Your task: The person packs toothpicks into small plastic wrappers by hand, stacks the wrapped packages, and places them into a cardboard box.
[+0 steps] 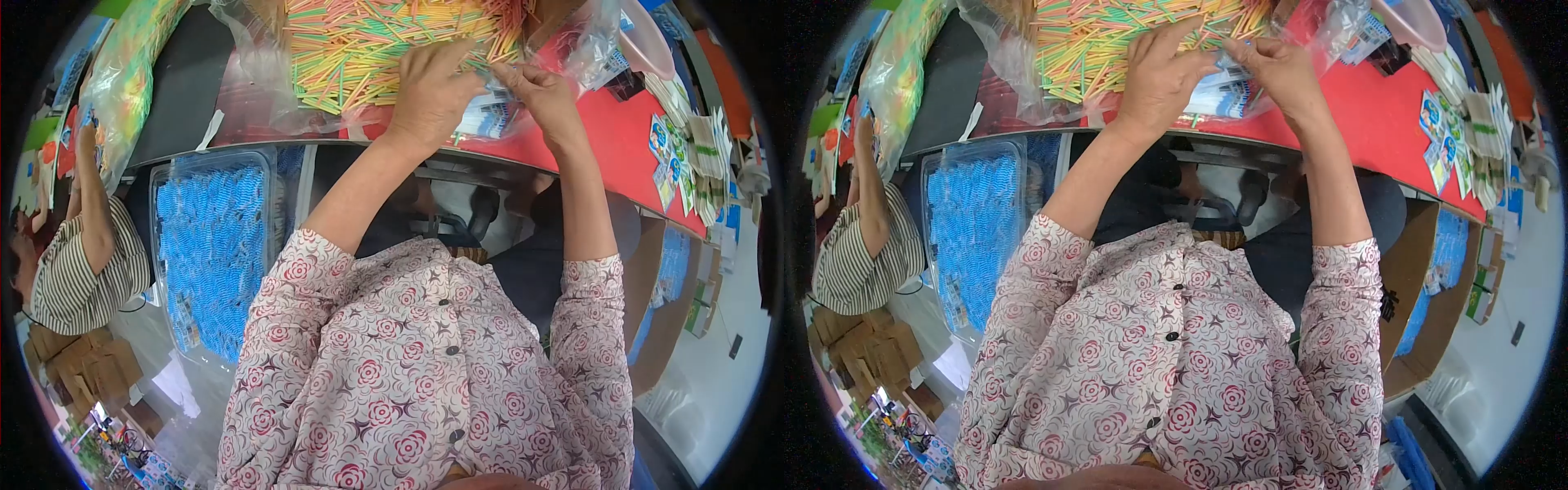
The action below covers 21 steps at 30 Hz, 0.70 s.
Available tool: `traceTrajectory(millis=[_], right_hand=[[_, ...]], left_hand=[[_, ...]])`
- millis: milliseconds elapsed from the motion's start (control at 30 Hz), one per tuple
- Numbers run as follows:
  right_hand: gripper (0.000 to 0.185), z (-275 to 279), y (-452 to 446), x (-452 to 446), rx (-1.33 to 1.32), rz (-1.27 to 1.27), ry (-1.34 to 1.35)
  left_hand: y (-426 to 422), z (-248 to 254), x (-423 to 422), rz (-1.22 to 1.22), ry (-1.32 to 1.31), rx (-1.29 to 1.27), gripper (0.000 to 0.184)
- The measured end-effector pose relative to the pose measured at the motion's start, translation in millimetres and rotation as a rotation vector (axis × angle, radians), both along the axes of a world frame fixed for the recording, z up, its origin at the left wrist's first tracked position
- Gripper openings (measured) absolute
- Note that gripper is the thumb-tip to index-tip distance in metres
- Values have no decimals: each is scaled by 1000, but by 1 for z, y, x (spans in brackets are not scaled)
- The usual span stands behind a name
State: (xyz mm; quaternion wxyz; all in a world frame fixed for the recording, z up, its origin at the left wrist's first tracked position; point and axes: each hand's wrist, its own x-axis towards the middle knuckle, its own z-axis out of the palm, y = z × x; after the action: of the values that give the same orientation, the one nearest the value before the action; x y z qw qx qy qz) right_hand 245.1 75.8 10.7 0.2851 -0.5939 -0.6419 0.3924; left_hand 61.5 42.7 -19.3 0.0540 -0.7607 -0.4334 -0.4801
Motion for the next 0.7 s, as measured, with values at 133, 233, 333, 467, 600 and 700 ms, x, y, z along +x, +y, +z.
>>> traceTrajectory(millis=[133,233,333,467,600,700], right_hand=[[28,6,-10,-5,-15,76,437],[22,10,-21,-8,1,60,503],[21,20,-38,-17,-16,61,460],[21,14,-48,-21,6,59,434],[21,6,-46,-31,47,24,335],[21,13,-43,-50,86,33,157]], left_hand=[[-7,6,-1,-132,-605,-381,29],[-14,12,-10,-267,-916,-652,34],[-24,15,-22,-394,-931,-833,38],[-33,8,-16,-372,-869,-784,30],[-36,7,-20,-366,-909,-819,21],[-41,25,-41,-385,-846,-848,15]])
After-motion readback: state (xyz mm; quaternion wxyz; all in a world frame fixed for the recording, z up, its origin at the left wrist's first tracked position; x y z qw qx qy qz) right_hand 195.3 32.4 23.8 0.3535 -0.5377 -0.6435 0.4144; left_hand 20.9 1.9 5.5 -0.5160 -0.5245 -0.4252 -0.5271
